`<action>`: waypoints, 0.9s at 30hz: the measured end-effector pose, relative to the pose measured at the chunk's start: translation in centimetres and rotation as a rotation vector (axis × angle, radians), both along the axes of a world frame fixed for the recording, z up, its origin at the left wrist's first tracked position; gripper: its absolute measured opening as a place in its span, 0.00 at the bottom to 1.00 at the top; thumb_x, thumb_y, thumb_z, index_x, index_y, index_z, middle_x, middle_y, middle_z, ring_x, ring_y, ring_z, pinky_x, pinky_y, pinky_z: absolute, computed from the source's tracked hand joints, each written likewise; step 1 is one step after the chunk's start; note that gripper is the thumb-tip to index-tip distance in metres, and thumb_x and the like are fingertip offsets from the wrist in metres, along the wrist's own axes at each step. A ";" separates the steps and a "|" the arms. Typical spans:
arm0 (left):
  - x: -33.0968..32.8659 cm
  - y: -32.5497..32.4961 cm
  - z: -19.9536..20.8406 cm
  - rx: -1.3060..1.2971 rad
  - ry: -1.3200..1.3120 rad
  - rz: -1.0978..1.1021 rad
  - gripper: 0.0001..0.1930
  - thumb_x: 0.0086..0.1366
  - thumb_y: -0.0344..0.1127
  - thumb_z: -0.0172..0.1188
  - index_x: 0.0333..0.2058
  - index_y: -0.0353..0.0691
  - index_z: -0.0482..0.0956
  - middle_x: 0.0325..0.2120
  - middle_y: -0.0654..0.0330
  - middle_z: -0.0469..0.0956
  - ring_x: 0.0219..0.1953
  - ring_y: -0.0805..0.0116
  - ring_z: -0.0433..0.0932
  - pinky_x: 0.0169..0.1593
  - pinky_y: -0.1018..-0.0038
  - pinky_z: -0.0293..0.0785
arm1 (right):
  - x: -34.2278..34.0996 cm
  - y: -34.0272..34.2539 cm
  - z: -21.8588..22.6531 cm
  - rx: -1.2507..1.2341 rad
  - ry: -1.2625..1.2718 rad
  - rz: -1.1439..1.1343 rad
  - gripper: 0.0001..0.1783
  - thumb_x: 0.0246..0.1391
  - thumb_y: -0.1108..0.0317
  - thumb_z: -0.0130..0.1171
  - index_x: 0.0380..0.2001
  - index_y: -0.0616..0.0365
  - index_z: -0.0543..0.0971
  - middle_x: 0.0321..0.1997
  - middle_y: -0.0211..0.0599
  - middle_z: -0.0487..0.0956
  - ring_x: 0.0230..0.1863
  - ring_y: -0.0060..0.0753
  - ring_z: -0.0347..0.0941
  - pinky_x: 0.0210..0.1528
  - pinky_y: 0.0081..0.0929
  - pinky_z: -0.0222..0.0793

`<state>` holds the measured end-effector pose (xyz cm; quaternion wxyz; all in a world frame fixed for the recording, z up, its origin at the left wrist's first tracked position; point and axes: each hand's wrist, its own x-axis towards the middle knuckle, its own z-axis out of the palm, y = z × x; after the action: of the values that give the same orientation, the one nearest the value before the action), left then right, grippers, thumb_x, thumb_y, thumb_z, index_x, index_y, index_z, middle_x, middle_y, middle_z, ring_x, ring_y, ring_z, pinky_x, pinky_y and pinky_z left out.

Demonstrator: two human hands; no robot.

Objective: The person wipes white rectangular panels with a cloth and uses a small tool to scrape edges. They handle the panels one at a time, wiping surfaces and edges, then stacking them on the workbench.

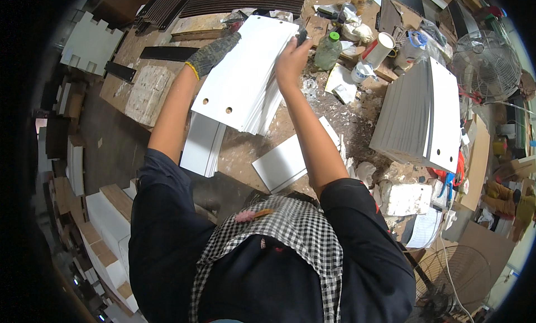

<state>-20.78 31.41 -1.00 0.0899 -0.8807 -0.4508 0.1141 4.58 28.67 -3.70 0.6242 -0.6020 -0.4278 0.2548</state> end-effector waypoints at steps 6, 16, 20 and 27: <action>0.0 -8.2 5.5 -0.219 -0.647 0.266 0.26 0.75 0.30 0.48 0.69 0.33 0.61 0.68 0.57 0.66 0.69 0.65 0.66 0.71 0.70 0.62 | 1.7 -4.4 0.9 0.128 0.018 0.035 0.10 0.70 0.69 0.45 0.46 0.67 0.64 0.36 0.50 0.75 0.35 0.47 0.73 0.39 0.43 0.67; 1.6 -20.4 5.4 0.240 -1.352 0.373 0.23 0.77 0.35 0.47 0.66 0.36 0.66 0.66 0.52 0.68 0.67 0.60 0.66 0.70 0.66 0.63 | 7.6 -12.9 -2.4 -0.021 -0.075 0.358 0.11 0.72 0.65 0.46 0.38 0.62 0.69 0.27 0.40 0.73 0.27 0.34 0.70 0.31 0.36 0.66; 5.1 -30.9 0.4 0.140 -1.659 0.528 0.19 0.76 0.32 0.45 0.60 0.32 0.73 0.58 0.50 0.75 0.60 0.60 0.75 0.66 0.66 0.71 | 13.3 -24.2 -8.4 -0.572 -0.028 0.662 0.16 0.74 0.58 0.46 0.38 0.61 0.72 0.26 0.35 0.76 0.19 0.24 0.72 0.23 0.27 0.67; 12.7 -38.2 -11.0 -1.072 -2.350 1.537 0.21 0.73 0.37 0.55 0.60 0.32 0.73 0.57 0.51 0.75 0.59 0.57 0.75 0.63 0.65 0.71 | 22.9 -27.2 -16.5 -0.453 -0.158 0.119 0.15 0.73 0.62 0.47 0.42 0.64 0.75 0.35 0.39 0.82 0.30 0.29 0.78 0.35 0.25 0.73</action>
<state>-8.05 -6.77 -11.98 -0.7172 0.0489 -0.5095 -0.4729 27.47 1.44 -20.23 0.4217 -0.7185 -0.4418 0.3327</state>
